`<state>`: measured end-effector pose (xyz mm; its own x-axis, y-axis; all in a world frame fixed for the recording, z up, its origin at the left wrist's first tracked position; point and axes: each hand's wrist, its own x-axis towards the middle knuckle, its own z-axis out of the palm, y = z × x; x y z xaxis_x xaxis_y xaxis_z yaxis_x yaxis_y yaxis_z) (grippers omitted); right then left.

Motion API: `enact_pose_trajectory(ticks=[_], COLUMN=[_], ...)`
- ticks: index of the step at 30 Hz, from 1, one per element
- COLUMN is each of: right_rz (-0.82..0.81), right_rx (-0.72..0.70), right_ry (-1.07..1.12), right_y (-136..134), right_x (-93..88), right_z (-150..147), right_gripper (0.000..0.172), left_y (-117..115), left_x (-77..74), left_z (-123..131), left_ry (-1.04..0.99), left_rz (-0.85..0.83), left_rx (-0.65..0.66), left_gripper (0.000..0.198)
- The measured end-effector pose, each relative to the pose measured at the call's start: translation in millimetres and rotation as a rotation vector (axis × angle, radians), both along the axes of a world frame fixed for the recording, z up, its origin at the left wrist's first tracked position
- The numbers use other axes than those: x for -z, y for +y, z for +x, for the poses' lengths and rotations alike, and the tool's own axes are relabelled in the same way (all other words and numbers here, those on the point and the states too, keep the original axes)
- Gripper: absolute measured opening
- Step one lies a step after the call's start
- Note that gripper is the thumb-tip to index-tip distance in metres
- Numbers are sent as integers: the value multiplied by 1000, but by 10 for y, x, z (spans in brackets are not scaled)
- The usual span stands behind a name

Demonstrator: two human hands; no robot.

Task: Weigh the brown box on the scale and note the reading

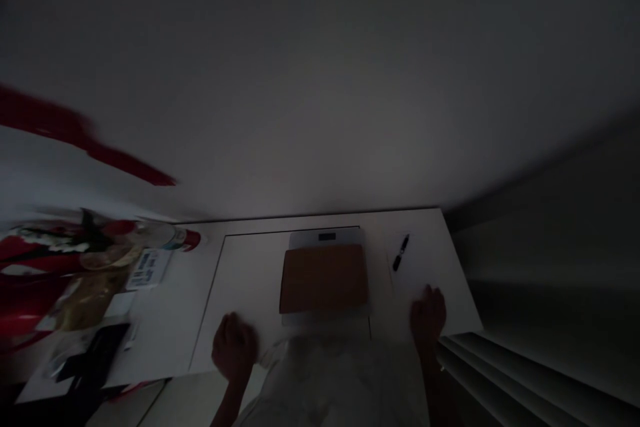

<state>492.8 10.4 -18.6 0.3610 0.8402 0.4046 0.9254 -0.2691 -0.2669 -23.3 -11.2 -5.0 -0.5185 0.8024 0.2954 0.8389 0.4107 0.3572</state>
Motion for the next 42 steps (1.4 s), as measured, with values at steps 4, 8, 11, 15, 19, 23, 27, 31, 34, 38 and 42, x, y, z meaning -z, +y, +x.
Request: enact_pose_trajectory(ticks=[4,8,11,15,19,23,27,31,34,38,42], right_rz=[-10,-21,-15,-9,-5,13,15,8,0,-5,4], right_rx=[-27,-19,-8,-15,-18,-16,-7,-4,15,15,-6], right_ry=[19,24,30,54,28,13,8,-3,-2,-4,-8], right_y=[8,3,1,5,6,4,6,5,5,11,10], right_x=[-6,2,20,41,38,26,23,23,16,6,2], right_z=[-2,-6,-2,22,24,5,0,-3,-5,-3,-4], right_gripper=[55,55,55,56,55,53,53,54,53,53,52], left_y=[7,-1,-3,10,19,8,1,9,10,3,-3], left_x=[1,23,29,1,-18,21,27,-14,-17,15,28], left_z=[-2,-16,-19,-5,3,-12,-18,-8,-10,-21,-23], left_ry=[-22,-44,-48,-41,-58,-71,-84,-73,-54,-35,-35], left_rz=[6,13,12,-1,-9,-2,12,5,1,7,-13], left_rx=[7,8,12,8,-1,2,5,7,18,23,18], left_gripper=[54,56,55,55,54,56,55,54,54,54,55])
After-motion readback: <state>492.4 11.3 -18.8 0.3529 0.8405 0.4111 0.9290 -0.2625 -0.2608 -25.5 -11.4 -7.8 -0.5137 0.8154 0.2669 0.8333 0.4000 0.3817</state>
